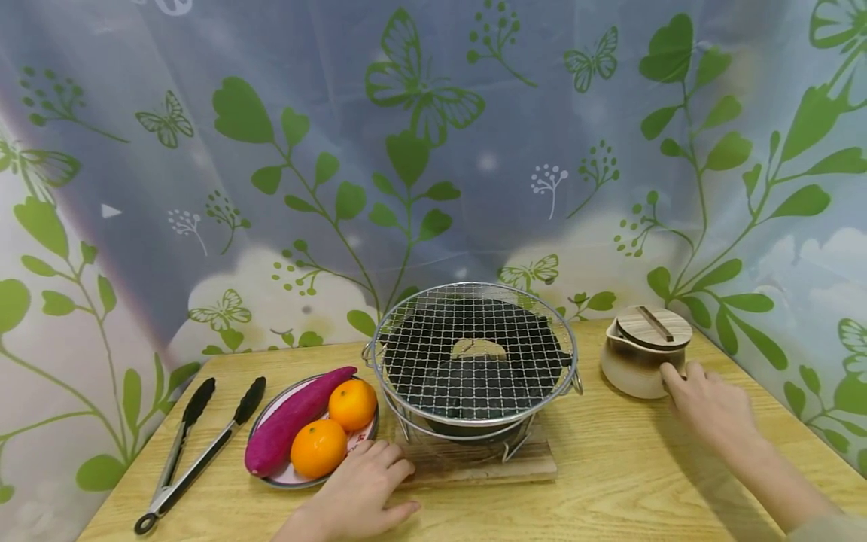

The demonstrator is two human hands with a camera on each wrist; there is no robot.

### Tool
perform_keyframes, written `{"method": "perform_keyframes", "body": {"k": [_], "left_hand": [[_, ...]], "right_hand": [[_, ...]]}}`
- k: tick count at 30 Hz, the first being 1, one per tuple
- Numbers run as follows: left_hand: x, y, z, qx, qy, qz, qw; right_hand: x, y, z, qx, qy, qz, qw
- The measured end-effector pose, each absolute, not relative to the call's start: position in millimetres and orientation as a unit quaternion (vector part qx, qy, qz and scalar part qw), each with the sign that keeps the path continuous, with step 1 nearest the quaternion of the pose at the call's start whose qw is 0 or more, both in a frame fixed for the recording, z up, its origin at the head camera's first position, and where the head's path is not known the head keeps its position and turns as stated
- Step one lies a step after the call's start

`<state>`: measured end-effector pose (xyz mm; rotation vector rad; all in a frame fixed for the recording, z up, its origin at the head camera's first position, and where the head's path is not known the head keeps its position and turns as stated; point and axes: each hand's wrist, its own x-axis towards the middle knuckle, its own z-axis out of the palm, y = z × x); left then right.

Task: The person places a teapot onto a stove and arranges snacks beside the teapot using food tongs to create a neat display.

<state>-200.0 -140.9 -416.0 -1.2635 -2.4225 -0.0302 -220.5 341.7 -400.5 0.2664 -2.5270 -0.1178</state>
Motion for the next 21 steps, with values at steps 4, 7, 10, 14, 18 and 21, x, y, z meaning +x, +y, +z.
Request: {"method": "perform_keyframes", "body": {"k": [4,7,10,14,18,21], "left_hand": [[-199.9,-140.8,-416.7,-0.451,-0.869,-0.014,0.200],[-200.0,-140.9,-417.3,-0.450,-0.870,-0.016,0.199],[-200.0,-140.8,-418.0,-0.451,-0.869,-0.016,0.202],[-200.0,-140.2,-418.3,-0.452,-0.868,-0.017,0.207],[-199.6,-139.6,-417.2,-0.451,-0.866,-0.014,0.214],[-199.5,-139.4,-416.6,-0.451,-0.865,-0.014,0.218]], "right_hand": [[-219.6,341.2,-400.9,0.096,-0.954,-0.050,0.279],[-219.2,340.9,-401.1,0.095,-0.956,-0.047,0.272],[-218.7,341.1,-401.7,0.093,-0.957,-0.043,0.271],[-218.0,342.0,-403.1,0.089,-0.957,-0.035,0.275],[-217.5,342.3,-403.6,0.092,-0.953,-0.033,0.288],[-217.5,342.3,-403.7,0.096,-0.950,-0.034,0.294]]}}
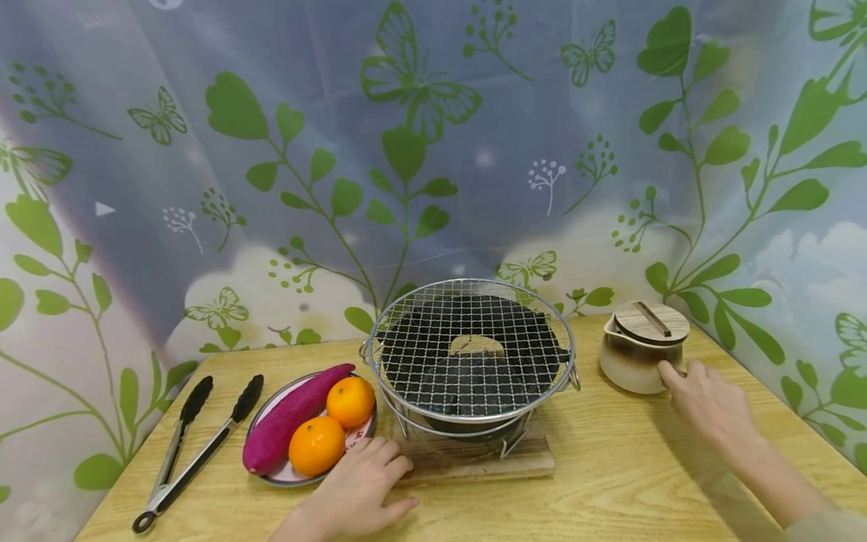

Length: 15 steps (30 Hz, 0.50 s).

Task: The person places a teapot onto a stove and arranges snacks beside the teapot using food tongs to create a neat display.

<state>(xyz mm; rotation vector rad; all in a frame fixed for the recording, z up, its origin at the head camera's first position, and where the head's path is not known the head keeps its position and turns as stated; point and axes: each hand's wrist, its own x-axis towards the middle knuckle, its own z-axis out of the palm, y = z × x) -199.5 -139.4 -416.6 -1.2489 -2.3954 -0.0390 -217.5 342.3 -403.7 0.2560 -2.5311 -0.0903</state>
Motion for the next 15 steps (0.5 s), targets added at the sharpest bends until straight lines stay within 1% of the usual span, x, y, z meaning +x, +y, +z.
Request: {"method": "perform_keyframes", "body": {"k": [12,15], "left_hand": [[-199.0,-139.4,-417.3,-0.451,-0.868,-0.018,0.209],[-199.5,-139.3,-417.1,-0.449,-0.868,-0.018,0.212]], "right_hand": [[-217.6,342.6,-403.5,0.094,-0.955,-0.033,0.279],[-218.4,341.2,-402.3,0.099,-0.952,-0.039,0.286]]}}
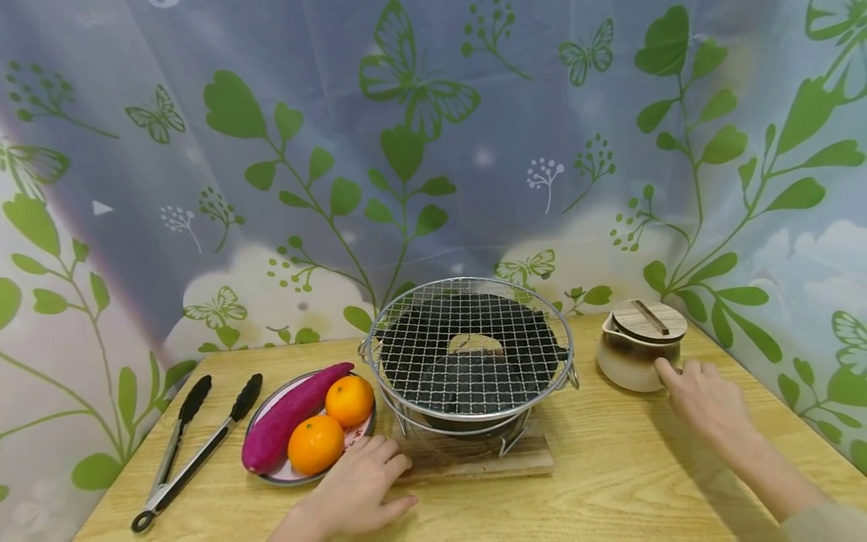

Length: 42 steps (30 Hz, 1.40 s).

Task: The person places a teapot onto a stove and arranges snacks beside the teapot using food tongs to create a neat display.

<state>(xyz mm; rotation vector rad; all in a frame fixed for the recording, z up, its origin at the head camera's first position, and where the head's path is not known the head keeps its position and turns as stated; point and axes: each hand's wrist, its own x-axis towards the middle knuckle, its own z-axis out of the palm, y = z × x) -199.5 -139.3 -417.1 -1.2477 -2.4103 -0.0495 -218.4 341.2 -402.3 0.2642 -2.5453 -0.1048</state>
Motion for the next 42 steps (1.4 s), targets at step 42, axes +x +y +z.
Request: {"method": "perform_keyframes", "body": {"k": [42], "left_hand": [[-202.2,-140.4,-417.4,-0.451,-0.868,-0.028,0.205]], "right_hand": [[-216.9,336.4,-400.6,0.103,-0.950,-0.007,0.294]]}}
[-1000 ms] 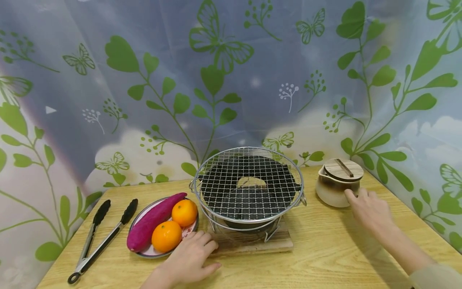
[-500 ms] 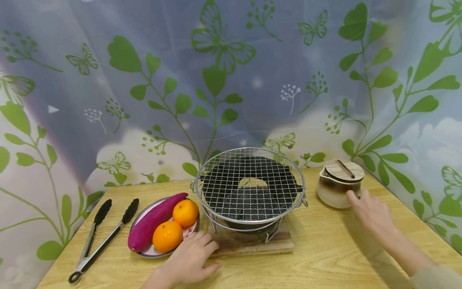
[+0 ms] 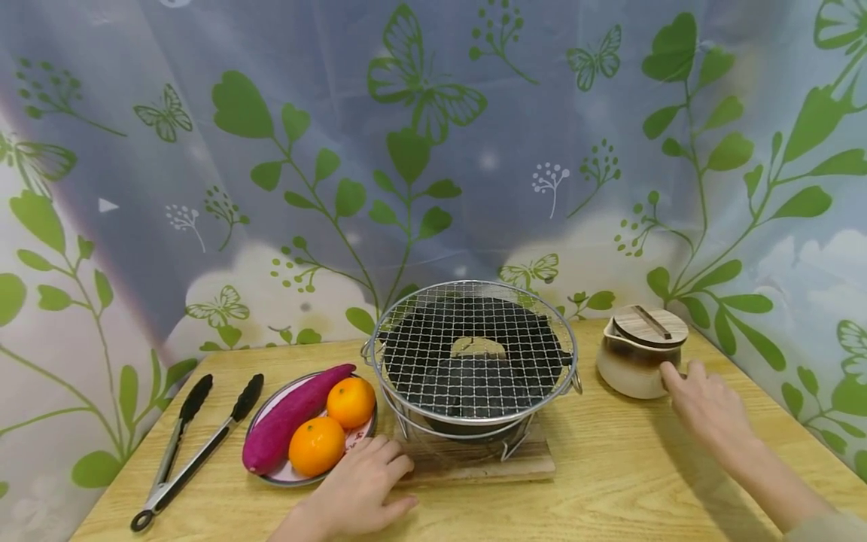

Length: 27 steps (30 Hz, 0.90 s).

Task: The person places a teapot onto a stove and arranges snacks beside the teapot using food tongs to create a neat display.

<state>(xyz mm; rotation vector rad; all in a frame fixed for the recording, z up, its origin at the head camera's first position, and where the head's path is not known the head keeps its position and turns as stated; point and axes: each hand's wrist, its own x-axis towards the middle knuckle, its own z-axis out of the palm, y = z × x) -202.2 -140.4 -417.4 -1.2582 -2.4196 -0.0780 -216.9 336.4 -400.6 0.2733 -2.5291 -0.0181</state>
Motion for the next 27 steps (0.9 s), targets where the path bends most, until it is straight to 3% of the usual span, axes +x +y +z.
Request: {"method": "perform_keyframes", "body": {"k": [27], "left_hand": [[-200.8,-140.3,-415.3,-0.450,-0.871,-0.016,0.198]], "right_hand": [[-210.3,341.6,-372.7,0.143,-0.923,-0.031,0.356]]}}
